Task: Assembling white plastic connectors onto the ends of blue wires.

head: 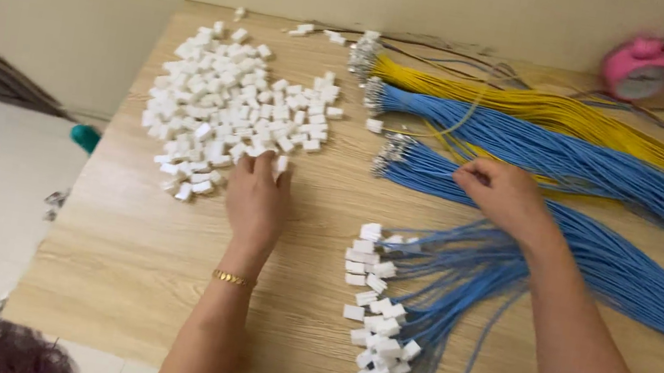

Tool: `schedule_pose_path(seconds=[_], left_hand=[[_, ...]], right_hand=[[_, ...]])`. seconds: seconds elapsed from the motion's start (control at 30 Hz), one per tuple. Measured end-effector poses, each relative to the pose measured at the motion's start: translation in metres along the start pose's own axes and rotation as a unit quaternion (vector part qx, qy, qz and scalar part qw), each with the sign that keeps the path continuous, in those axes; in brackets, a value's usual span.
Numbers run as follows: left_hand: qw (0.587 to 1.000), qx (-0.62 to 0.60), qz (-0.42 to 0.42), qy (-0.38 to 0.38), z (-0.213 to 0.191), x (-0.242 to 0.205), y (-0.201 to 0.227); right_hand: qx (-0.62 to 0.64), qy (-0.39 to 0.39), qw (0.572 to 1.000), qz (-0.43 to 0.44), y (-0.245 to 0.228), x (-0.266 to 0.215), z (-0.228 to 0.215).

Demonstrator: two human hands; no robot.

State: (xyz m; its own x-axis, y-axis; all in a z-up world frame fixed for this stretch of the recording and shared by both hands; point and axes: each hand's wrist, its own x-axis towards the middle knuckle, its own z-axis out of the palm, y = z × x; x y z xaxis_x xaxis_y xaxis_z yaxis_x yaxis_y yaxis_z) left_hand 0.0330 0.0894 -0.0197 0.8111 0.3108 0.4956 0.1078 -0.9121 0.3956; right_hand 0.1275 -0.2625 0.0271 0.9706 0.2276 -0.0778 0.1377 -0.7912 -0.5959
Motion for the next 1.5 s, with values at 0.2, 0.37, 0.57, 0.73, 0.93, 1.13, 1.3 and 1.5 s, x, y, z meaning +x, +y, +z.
schedule_pose_path(seconds=[0.2,0.37,0.57,0.73,0.93,1.13,1.3,1.5], left_hand=[[0.996,0.008,-0.055,-0.065,0.003,0.013,-0.003],[0.996,0.013,-0.05,-0.076,0.013,0.012,-0.011],[0.995,0.022,-0.053,-0.08,0.011,0.022,-0.002],[0.996,0.033,-0.051,-0.071,0.022,0.02,-0.004],[0.999,-0.009,0.034,-0.027,0.03,0.02,0.01],[0.846,-0.455,-0.147,-0.238,0.039,0.02,0.063],[0.538,-0.736,-0.283,-0.297,0.051,0.015,0.092],[0.483,-0.773,-0.282,-0.299,0.057,0.017,0.092]], right_hand=[[0.203,-0.077,0.976,-0.037,0.012,0.008,0.015],[-0.039,-0.018,0.999,-0.019,-0.023,-0.016,0.001],[-0.068,-0.059,0.996,-0.012,-0.023,-0.019,-0.007],[0.261,-0.103,0.96,0.005,0.014,-0.009,0.003],[0.217,-0.071,0.974,-0.016,-0.024,-0.028,-0.012],[0.28,-0.039,0.958,-0.043,-0.027,-0.025,0.002],[0.266,0.001,0.958,-0.106,-0.043,-0.025,0.004],[0.275,0.02,0.96,-0.038,-0.059,-0.029,-0.005]])
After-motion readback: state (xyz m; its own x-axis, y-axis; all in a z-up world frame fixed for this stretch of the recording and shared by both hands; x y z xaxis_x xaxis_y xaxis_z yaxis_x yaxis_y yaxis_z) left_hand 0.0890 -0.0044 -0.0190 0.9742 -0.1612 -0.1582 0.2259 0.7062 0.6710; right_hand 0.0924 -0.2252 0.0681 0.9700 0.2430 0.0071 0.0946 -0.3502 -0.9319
